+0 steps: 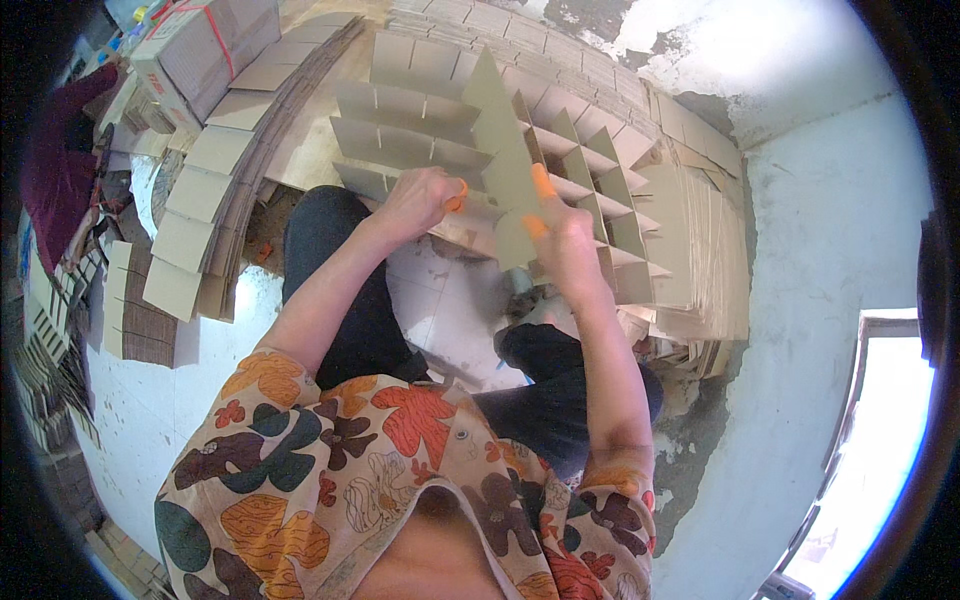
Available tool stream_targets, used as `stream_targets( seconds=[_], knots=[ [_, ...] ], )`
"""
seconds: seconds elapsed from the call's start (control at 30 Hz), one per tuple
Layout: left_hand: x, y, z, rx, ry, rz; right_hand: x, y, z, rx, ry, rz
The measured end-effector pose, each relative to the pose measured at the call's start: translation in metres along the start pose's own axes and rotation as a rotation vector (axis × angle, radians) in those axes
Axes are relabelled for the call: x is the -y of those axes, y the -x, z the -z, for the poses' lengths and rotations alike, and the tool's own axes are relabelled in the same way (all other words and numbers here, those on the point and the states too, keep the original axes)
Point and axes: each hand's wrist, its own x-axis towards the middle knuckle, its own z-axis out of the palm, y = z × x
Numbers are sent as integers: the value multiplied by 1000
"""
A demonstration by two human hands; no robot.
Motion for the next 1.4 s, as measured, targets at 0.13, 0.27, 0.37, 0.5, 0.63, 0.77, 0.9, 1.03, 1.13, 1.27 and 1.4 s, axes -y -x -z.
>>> stream_targets(
  seconds=[0.13,0.27,0.37,0.5,0.63,0.77,0.9,1.03,1.13,1.27,1.4],
  knots=[
    [6,-4,-7,-3,35,-32,-23,2,-28,195,121,0],
    [13,-3,-7,97,1,-6,-20,6,-40,314,215,-64],
    [12,-3,-8,102,37,-24,-14,10,-8,172,329,-109],
    [-15,-10,18,42,140,-62,-139,44,67,-480,360,-96],
    [-12,-3,18,-102,109,-83,-198,95,129,-410,997,-522],
    [-14,-6,22,-130,88,-97,-219,123,129,-238,1067,-799],
    [-10,-4,25,-74,26,-52,-253,130,129,-220,1017,-644],
    [-8,-2,26,-60,1,-39,-251,130,138,-411,821,-825],
    [-9,-2,30,-101,-2,-31,-236,120,148,-666,765,-767],
    [4,8,36,-139,-49,-37,-139,75,156,-912,664,-483],
    [18,16,40,-103,-70,-61,-22,31,128,-782,371,-258]
  ],
)
